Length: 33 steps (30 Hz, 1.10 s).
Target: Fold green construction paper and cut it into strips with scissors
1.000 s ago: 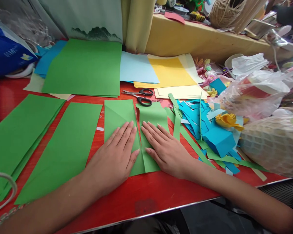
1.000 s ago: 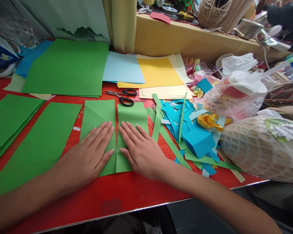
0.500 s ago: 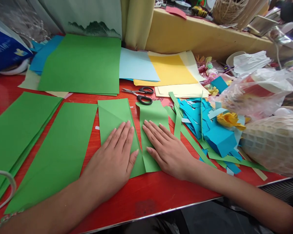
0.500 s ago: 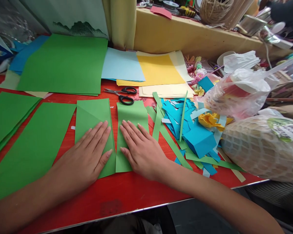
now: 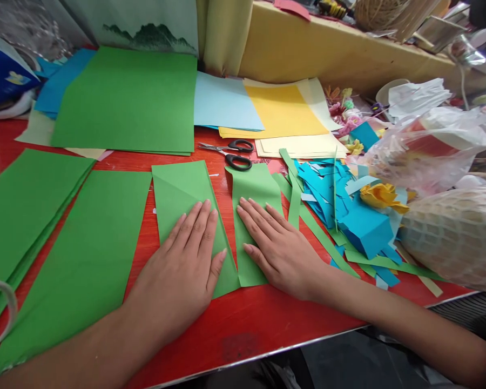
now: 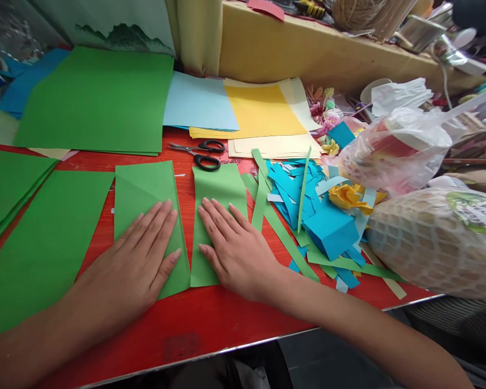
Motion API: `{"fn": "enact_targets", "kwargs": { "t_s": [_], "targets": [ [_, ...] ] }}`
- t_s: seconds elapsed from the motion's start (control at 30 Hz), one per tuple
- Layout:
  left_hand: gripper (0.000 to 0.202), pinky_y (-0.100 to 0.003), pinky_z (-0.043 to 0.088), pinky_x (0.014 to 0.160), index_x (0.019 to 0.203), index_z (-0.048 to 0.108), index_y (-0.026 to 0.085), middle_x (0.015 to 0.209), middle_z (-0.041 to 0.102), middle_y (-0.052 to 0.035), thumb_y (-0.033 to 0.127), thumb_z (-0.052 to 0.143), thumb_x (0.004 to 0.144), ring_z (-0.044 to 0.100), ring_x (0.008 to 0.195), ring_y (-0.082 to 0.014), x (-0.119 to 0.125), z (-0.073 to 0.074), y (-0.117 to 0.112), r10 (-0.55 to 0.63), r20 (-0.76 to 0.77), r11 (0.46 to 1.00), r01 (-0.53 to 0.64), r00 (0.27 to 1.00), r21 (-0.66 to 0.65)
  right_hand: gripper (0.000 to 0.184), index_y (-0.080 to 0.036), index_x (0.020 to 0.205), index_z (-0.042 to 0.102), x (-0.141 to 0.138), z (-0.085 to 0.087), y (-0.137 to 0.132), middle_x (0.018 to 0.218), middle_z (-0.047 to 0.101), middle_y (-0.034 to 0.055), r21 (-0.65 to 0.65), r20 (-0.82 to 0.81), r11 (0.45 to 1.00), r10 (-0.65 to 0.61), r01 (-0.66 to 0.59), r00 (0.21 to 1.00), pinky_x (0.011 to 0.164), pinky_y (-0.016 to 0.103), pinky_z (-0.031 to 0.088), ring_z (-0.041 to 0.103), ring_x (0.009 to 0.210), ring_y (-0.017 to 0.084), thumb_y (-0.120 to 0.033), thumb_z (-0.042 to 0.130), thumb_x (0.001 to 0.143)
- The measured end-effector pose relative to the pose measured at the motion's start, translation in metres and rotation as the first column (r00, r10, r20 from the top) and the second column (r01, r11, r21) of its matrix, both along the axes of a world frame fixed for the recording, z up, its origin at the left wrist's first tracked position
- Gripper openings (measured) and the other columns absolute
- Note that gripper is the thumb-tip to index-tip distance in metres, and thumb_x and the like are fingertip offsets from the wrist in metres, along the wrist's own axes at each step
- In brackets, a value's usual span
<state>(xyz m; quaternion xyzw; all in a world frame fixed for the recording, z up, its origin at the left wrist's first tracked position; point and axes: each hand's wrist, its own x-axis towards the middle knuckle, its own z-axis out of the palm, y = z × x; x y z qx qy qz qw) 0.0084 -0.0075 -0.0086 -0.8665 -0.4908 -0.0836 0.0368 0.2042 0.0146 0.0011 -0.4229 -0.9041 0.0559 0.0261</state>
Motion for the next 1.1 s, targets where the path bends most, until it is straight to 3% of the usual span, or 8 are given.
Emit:
{"fn": "enact_targets", "kwargs": {
  "t_s": [0.5,0.67,0.73,0.8,0.87,0.93,1.03,1.1],
  "targets": [
    [0.060,-0.048,0.027,0.107,0.135,0.031,-0.004,0.143,0.028,-0.0223,0.035,0.025,0.090,0.025,0.133,-0.0318,-0.008,-0.002,-0.004,-0.044,0.012,0.999,0.044,0.999,0.025,0.057,-0.006,0.142,0.017,0.007,0.001,-0.003,0.150,0.010,0.0087,0.008,0.023,1.000,-0.009,0.009,1.000,0.113,0.040,0.016,0.004,0.138,0.019,-0.038,0.021,0.095],
    [0.048,-0.045,0.037,0.100,0.124,0.049,0.001,0.130,0.050,-0.0200,0.027,0.026,0.091,0.044,0.122,-0.0305,-0.016,0.012,0.011,-0.128,-0.018,0.990,0.129,0.992,0.056,0.058,-0.005,0.139,0.029,0.003,0.009,-0.017,0.146,0.023,0.0109,0.071,0.012,0.994,0.085,-0.085,0.996,0.105,0.042,0.034,0.024,0.134,0.024,-0.042,0.028,0.094],
    [0.044,-0.042,0.041,0.097,0.117,0.055,0.007,0.119,0.060,-0.0152,0.024,0.024,0.091,0.052,0.113,-0.0272,-0.027,0.021,0.026,-0.107,-0.033,0.993,0.109,0.994,0.042,0.055,-0.008,0.135,0.038,0.001,0.015,-0.021,0.142,0.033,0.0099,0.052,-0.031,0.991,0.125,-0.123,0.992,0.098,0.042,0.042,0.035,0.129,0.025,-0.043,0.031,0.093],
    [0.043,-0.045,0.041,0.096,0.117,0.053,0.006,0.117,0.059,-0.0167,0.022,0.024,0.090,0.052,0.112,-0.0291,-0.042,0.030,0.041,0.020,-0.098,0.997,-0.013,0.995,0.074,0.048,-0.011,0.131,0.044,0.000,0.019,-0.022,0.138,0.041,0.0077,0.015,-0.097,0.989,0.147,-0.146,0.984,0.097,0.040,0.044,0.042,0.124,0.022,-0.039,0.032,0.094],
    [0.042,-0.047,0.038,0.096,0.120,0.048,0.003,0.124,0.052,-0.0208,0.017,0.023,0.089,0.045,0.118,-0.0326,-0.059,0.037,0.054,0.167,-0.183,0.980,-0.143,0.969,0.138,0.044,-0.012,0.131,0.044,0.001,0.020,-0.018,0.137,0.044,0.0066,-0.016,-0.165,0.984,0.173,-0.178,0.971,0.100,0.038,0.041,0.041,0.125,0.019,-0.034,0.033,0.094],
    [0.043,-0.047,0.038,0.096,0.121,0.045,0.003,0.124,0.050,-0.0215,0.009,0.019,0.086,0.043,0.120,-0.0328,-0.077,0.041,0.063,0.232,-0.238,0.970,-0.205,0.943,0.132,0.045,-0.010,0.132,0.042,0.000,0.019,-0.014,0.138,0.042,0.0078,-0.033,-0.213,0.971,0.224,-0.236,0.951,0.104,0.036,0.037,0.036,0.129,0.018,-0.033,0.036,0.094],
    [0.046,-0.043,0.041,0.092,0.119,0.045,0.005,0.120,0.052,-0.0172,0.008,0.014,0.086,0.046,0.117,-0.0292,-0.105,0.045,0.075,0.159,-0.220,0.985,-0.170,0.962,-0.031,0.047,-0.010,0.134,0.039,-0.002,0.014,-0.010,0.139,0.041,0.0107,-0.039,-0.244,0.947,0.302,-0.320,0.922,0.107,0.037,0.032,0.030,0.132,0.018,-0.033,0.039,0.093],
    [0.043,-0.039,0.039,0.094,0.122,0.044,0.008,0.125,0.048,-0.0138,0.018,0.016,0.090,0.043,0.119,-0.0269,-0.121,0.048,0.085,0.096,-0.139,0.978,-0.119,0.986,-0.172,0.048,-0.010,0.135,0.038,-0.003,0.013,-0.010,0.139,0.040,0.0120,-0.053,-0.258,0.938,0.320,-0.344,0.912,0.108,0.038,0.031,0.030,0.132,0.018,-0.033,0.039,0.093]
  ]
}}
